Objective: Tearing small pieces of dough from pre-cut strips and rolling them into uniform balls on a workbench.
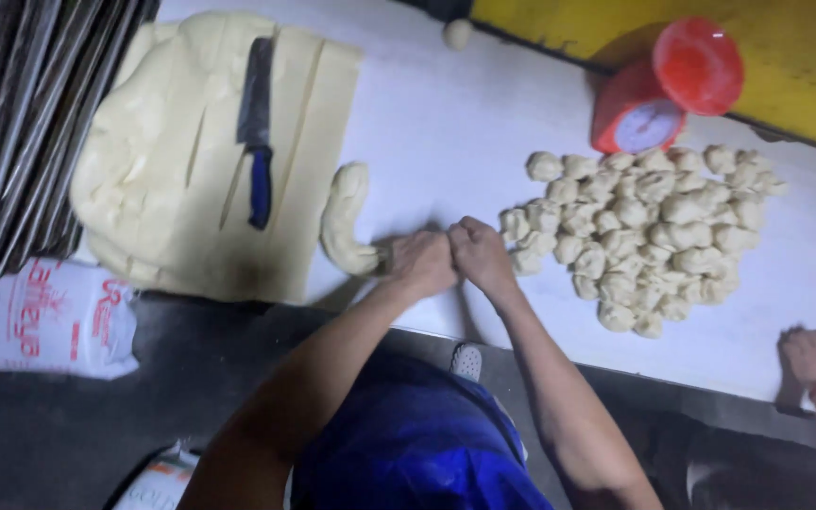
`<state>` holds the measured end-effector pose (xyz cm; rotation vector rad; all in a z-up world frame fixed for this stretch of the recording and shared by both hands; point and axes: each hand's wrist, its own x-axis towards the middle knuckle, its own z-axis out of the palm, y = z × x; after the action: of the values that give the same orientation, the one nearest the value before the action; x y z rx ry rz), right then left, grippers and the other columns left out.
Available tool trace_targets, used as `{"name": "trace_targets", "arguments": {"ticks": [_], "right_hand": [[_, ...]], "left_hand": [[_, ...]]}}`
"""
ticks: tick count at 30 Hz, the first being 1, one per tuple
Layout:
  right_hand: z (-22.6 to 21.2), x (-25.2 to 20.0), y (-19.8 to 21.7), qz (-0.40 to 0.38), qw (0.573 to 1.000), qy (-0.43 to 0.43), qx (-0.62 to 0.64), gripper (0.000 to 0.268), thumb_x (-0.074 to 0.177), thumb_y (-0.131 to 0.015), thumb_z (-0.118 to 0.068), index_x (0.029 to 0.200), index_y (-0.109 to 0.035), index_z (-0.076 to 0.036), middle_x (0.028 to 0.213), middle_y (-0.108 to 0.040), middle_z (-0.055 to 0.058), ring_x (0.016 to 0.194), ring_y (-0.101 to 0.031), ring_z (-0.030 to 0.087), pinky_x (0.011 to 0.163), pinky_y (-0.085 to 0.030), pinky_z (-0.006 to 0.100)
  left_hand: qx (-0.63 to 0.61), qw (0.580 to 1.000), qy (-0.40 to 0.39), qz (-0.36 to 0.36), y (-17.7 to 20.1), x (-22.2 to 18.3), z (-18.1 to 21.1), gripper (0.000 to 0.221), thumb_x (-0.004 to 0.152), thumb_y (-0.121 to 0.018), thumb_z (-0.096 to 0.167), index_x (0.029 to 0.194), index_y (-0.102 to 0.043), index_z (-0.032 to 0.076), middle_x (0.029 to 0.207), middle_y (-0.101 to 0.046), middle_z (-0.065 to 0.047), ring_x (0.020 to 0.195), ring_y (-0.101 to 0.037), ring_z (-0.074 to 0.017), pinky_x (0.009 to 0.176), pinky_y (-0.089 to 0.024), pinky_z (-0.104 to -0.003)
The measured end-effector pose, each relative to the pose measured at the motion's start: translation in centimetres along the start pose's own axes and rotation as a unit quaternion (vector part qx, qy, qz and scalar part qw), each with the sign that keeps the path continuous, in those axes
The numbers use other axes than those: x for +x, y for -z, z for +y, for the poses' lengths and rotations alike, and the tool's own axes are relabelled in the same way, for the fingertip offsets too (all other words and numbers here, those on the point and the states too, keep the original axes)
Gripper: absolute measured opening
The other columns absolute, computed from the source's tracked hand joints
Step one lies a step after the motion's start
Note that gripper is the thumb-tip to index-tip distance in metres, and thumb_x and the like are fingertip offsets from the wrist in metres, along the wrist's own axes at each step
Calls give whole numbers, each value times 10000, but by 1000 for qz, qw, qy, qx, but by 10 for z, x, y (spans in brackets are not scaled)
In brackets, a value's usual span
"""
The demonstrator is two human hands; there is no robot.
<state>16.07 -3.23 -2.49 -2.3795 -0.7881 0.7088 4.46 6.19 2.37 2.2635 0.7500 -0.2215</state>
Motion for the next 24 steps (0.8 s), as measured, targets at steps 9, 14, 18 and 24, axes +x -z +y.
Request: {"name": "trace_targets", "arguments": {"ticks": [9, 14, 18, 24], "right_hand": [[-39, -98, 84, -150, 961, 187, 140, 219, 890, -625, -225, 1012, -707, -62, 919, -724, 252, 931, -688, 493, 806, -541, 561], [-27, -46, 130, 69, 978, 194, -11, 590, 907, -697, -360, 1430, -574, -115, 1282, -608, 208, 1219, -582, 490, 1033, -478, 552], [-27, -36, 66, 25, 975, 219, -35, 474, 877, -727, -310, 1312, -666, -133, 1161, -682, 182, 1140, -623, 461, 979, -511, 528], [-64, -42, -23, -119, 939, 230, -227, 761, 845, -653, -641, 1481, -501, -251, 1583, -398, 189, 1507, -277, 475, 1168, -243, 666]], "left_hand": [[173, 980, 77, -57, -17, 52, -11, 562, 891, -503, 616, 1135, -723, 160, 1146, -774, -133, 1156, -714, -348, 934, -554, -535], [133, 989, -38, 43, -2, -21, 32, 835, 838, -696, 649, 1497, -467, 189, 1292, -641, -180, 1238, -619, -423, 986, -522, -611], [100, 968, -108, 203, 49, 20, -19, 707, 878, -747, 333, 1432, -551, -58, 1263, -648, -322, 1261, -597, -480, 1052, -469, -584], [213, 967, 75, 115, 64, 47, -74, 786, 1016, -527, 462, 1605, -292, -2, 1670, -269, -237, 1576, -143, -432, 1276, -177, -535]]}}
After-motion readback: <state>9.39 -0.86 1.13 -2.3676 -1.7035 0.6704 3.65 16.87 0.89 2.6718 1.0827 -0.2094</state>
